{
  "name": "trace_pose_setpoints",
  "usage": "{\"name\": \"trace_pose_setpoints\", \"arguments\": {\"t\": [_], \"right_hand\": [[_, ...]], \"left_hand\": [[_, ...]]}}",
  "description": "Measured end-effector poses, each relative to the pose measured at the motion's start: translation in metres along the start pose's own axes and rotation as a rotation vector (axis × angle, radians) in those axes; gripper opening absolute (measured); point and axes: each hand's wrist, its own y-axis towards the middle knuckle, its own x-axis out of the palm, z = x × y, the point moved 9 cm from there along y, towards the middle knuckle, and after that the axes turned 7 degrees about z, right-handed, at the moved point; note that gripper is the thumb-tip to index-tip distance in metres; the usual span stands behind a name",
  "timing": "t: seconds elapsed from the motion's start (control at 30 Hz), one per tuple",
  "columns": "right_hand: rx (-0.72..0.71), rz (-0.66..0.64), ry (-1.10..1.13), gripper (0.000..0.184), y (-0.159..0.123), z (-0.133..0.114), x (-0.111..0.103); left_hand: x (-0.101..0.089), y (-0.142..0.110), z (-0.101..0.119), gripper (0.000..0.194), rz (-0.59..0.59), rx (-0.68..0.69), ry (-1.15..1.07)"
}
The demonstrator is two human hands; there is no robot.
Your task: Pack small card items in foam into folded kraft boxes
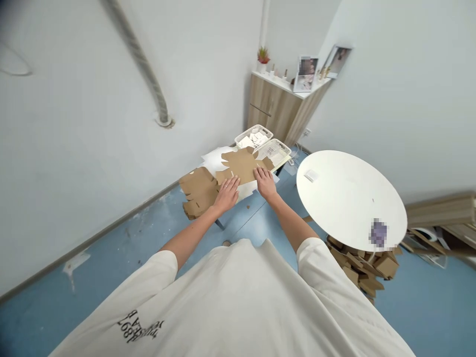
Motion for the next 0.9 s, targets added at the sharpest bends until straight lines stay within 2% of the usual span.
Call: {"name": "trace_pose_setpoints", "arguments": {"t": [0.1, 0.23, 0.47, 0.6, 0.7, 0.8, 0.9], "right_hand": [[0.109, 0.002, -0.021, 0.068, -0.032, 0.057, -0.019], [0.191, 0.047, -0.089, 0.063, -0.082, 0.133, -0.044], [0.361, 0.062, -0.24, 0.062, -0.189, 0.248, -0.072], [0.472, 0.033, -0.313, 0.062, -0.25, 0.294, -0.081], [0.565, -0.003, -0.319, 0.062, -0.287, 0.321, -0.082], [0.653, -0.051, -0.3, 0.064, -0.317, 0.342, -0.077], [0.726, -0.098, -0.277, 0.064, -0.339, 0.358, -0.066]], "left_hand": [[0.03, 0.028, 0.046, 0.066, -0.034, 0.076, -0.017], [0.073, 0.059, 0.117, 0.063, -0.083, 0.181, -0.037], [0.154, 0.089, 0.237, 0.064, -0.17, 0.328, -0.046], [0.198, 0.096, 0.295, 0.063, -0.226, 0.416, -0.047], [0.229, 0.099, 0.329, 0.063, -0.281, 0.472, -0.074], [0.256, 0.103, 0.352, 0.062, -0.333, 0.513, -0.102], [0.282, 0.106, 0.367, 0.057, -0.395, 0.541, -0.129]]}}
